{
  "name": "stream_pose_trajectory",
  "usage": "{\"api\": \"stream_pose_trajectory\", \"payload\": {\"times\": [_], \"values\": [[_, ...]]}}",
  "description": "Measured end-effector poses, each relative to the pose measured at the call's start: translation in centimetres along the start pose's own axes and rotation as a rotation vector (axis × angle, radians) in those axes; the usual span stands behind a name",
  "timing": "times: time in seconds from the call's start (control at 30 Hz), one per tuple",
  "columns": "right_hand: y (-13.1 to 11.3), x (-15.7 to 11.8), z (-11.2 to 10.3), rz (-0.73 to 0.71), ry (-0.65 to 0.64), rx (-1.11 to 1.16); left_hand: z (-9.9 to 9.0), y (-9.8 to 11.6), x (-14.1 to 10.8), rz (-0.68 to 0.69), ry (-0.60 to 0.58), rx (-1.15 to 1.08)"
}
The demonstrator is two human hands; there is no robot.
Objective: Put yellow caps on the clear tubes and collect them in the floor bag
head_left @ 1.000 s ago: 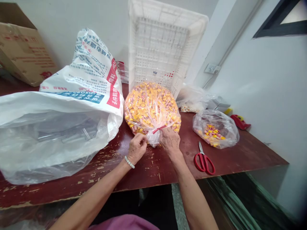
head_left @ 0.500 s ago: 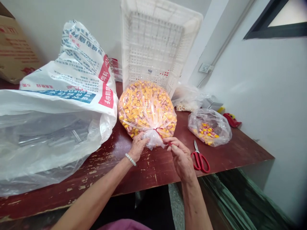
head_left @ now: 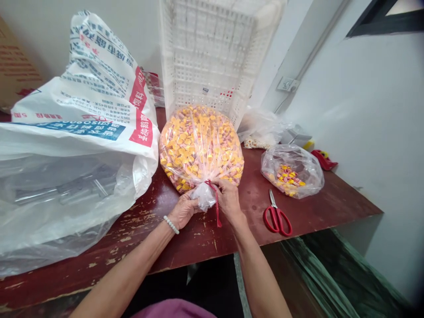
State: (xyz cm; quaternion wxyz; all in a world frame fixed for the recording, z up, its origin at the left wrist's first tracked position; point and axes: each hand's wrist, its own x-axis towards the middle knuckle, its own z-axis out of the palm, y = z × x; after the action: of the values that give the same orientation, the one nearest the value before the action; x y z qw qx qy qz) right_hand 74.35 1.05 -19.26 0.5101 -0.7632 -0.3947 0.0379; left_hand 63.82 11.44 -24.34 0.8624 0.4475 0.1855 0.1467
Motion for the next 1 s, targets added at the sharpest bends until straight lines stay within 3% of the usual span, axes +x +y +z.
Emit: {"api": "stream_pose_trajectory", "payload": {"times": [0.17,0.3,0.43,0.53,0.6,0.7,0.83,1.0], "values": [[0.3,0.5,0.2,0.017,-0.102,-0.051,0.1,0.0,-0.1,0.05,-0.029,0.168],[1.2,2.7,-1.0,0.029,-0.312,0.02,0.5,0.8,-0.2,0.112,-0.047,0.379],[1.2,3.5,-2.1,0.016,-0.463,0.088,0.0,2.9,-0.5,0.155,-0.043,0.589],[0.9,2.0,-2.3,-0.001,-0.516,0.129,-0.2,5.1,-0.7,0.274,0.052,0.719],[1.1,0.8,-2.2,-0.001,-0.484,0.136,0.3,6.3,-0.7,0.392,0.152,0.824],[1.6,-0.2,-2.0,0.033,-0.305,0.085,1.6,7.2,-0.4,0.526,0.251,1.032],[1.4,0.2,-1.4,0.038,-0.118,-0.072,2.7,6.2,0.2,0.627,0.159,1.265],[-0.5,0.7,0.1,0.039,-0.089,-0.315,2.0,4.7,1.2,0.643,0.107,1.285]]}}
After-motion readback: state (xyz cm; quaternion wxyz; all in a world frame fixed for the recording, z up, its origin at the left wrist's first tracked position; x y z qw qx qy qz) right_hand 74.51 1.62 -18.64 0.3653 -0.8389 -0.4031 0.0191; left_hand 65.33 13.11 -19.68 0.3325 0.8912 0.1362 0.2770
